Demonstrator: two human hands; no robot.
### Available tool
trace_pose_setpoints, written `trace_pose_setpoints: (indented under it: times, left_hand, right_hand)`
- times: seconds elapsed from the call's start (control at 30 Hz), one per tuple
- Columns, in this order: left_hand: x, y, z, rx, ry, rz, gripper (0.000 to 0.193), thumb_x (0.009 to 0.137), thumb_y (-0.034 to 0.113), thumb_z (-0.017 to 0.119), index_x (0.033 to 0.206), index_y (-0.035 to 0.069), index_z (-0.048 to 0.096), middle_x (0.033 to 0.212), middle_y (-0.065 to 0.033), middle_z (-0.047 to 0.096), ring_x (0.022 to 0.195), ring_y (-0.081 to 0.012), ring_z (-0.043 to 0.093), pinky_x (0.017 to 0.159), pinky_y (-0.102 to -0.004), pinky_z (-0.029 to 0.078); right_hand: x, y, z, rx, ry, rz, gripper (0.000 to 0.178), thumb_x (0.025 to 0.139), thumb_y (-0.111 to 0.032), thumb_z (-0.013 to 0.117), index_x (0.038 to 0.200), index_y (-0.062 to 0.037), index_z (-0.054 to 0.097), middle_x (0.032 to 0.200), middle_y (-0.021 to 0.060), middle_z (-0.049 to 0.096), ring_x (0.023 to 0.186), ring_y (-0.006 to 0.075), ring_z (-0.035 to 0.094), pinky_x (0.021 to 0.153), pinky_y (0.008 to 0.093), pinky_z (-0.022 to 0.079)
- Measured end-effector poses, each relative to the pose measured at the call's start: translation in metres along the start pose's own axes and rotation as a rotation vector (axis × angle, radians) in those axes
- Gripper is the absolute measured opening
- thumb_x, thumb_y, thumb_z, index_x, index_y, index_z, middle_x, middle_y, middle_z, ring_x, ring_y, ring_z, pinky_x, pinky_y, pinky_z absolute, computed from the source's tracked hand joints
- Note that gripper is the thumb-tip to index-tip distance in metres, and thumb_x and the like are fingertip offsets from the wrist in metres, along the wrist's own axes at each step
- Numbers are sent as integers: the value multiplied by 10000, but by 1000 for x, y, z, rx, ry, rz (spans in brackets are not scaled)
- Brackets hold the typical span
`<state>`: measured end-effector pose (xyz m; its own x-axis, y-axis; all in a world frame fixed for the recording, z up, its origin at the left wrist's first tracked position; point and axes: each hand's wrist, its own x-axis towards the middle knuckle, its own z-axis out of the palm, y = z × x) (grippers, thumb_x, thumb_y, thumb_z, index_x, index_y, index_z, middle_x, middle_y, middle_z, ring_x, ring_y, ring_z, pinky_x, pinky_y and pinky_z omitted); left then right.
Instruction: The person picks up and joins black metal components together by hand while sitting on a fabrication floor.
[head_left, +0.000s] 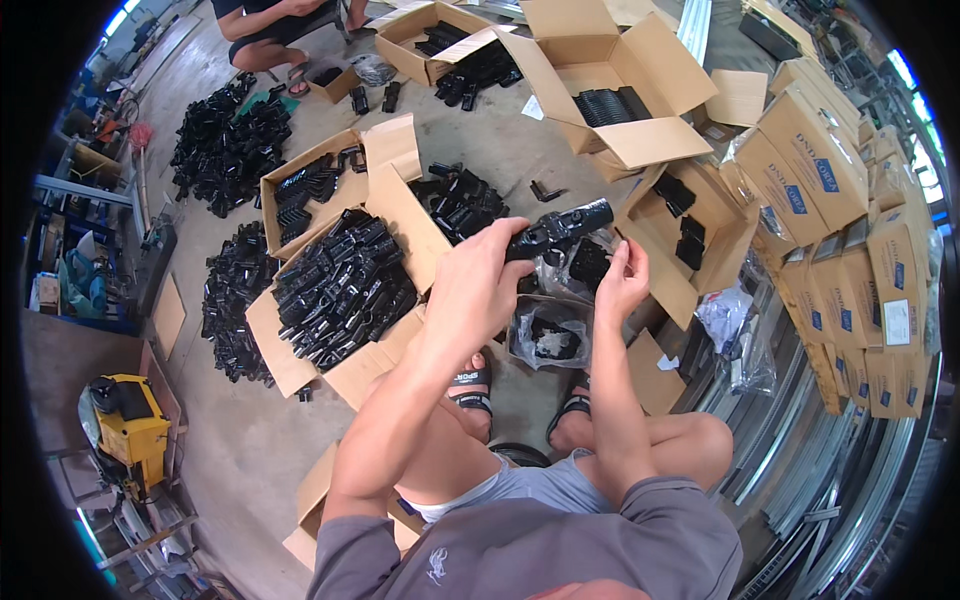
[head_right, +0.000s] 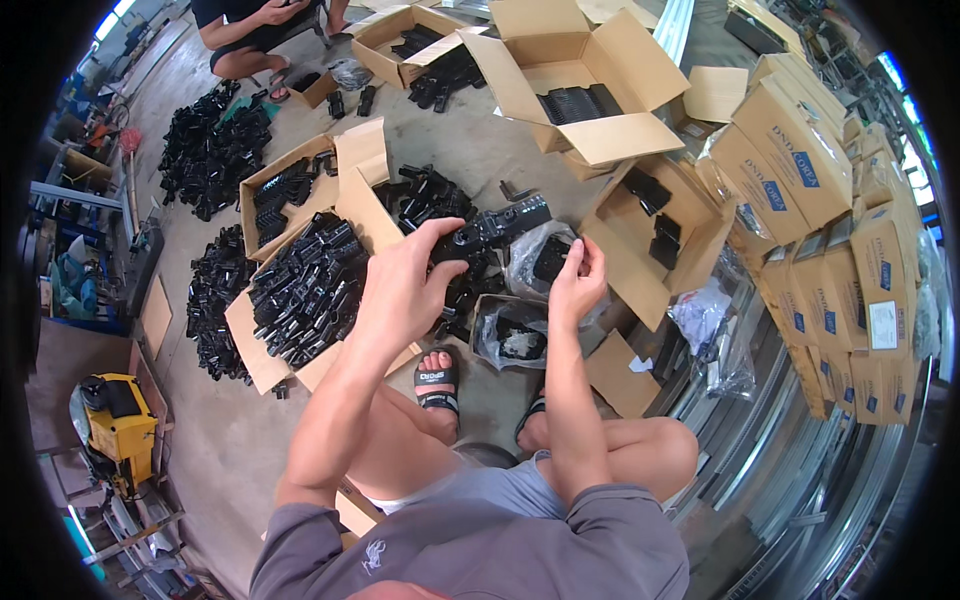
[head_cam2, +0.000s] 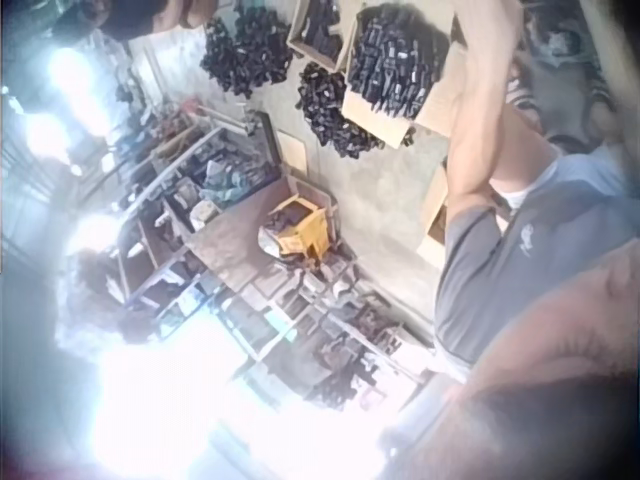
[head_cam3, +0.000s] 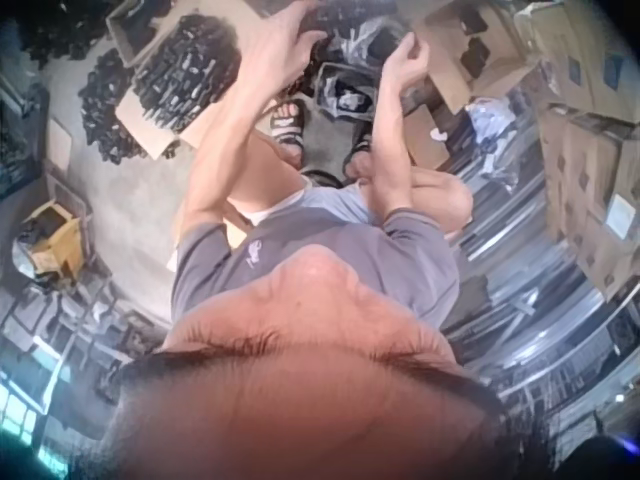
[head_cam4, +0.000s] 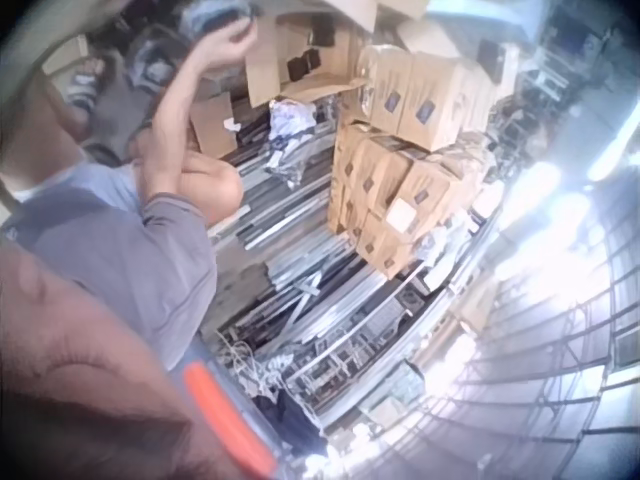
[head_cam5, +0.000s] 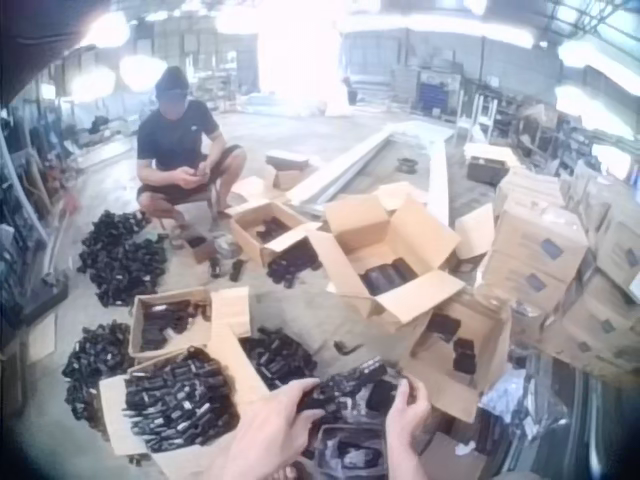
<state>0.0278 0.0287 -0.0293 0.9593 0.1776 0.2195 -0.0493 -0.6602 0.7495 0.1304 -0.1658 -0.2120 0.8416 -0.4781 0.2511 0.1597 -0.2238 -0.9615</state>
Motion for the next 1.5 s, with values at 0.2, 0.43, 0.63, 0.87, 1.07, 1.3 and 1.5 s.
trace_pose_setpoints:
  times: [0.2,0.43,0.63,0.87,1.07,1.3,1.5]
  left_hand:
    - [-5,-5,3,34,43,120,391,820,72,707,1196,33,604,975,-210,687,859,-374,669,755,-417,524]
    - [-20,4,4,31,-6,164,415,826,71,696,1207,40,534,1031,-209,685,985,-384,657,813,-438,520]
    - [-25,8,2,-27,0,174,436,826,65,701,1193,43,467,1056,-218,685,993,-413,646,814,-463,512]
    - [-29,13,-9,-90,27,145,428,824,55,706,1163,38,445,1066,-248,679,996,-440,643,801,-477,510]
    - [-31,16,-16,-176,24,110,434,817,44,714,1179,39,474,1046,-250,680,939,-408,665,779,-444,523]
    - [-22,13,-8,-752,-98,-124,373,891,8,682,1231,29,529,1067,-140,700,906,-156,666,782,-286,536]
    - [-17,13,8,-1054,-191,-233,335,953,84,658,1247,36,507,1075,-114,693,946,-152,666,867,-306,558]
  right_hand:
    - [6,-182,-32,-61,-355,-734,143,863,-11,683,1001,-21,714,1041,122,664,963,249,642,837,341,520]
    - [7,-230,-29,-486,-723,-1174,147,787,-75,662,929,-76,702,1093,86,631,1122,284,577,933,407,464]
    - [-1,-238,-32,-535,-773,-1316,164,772,-74,623,919,-71,695,1104,99,619,1154,285,558,965,416,451]
    - [-7,-243,-38,-561,-784,-1186,137,832,-139,703,949,-70,710,1122,107,634,1117,303,584,925,415,473]
    - [-10,-241,-39,-480,-590,-1174,161,841,-162,704,966,-60,692,1049,104,642,1030,297,600,914,412,460]
    - [13,-204,-69,41,-666,-244,481,952,-323,673,1270,3,517,1095,111,646,990,187,627,833,331,525]
    - [17,-190,-63,298,-1129,387,369,967,-330,655,1114,1,585,959,70,655,833,131,637,714,269,529]
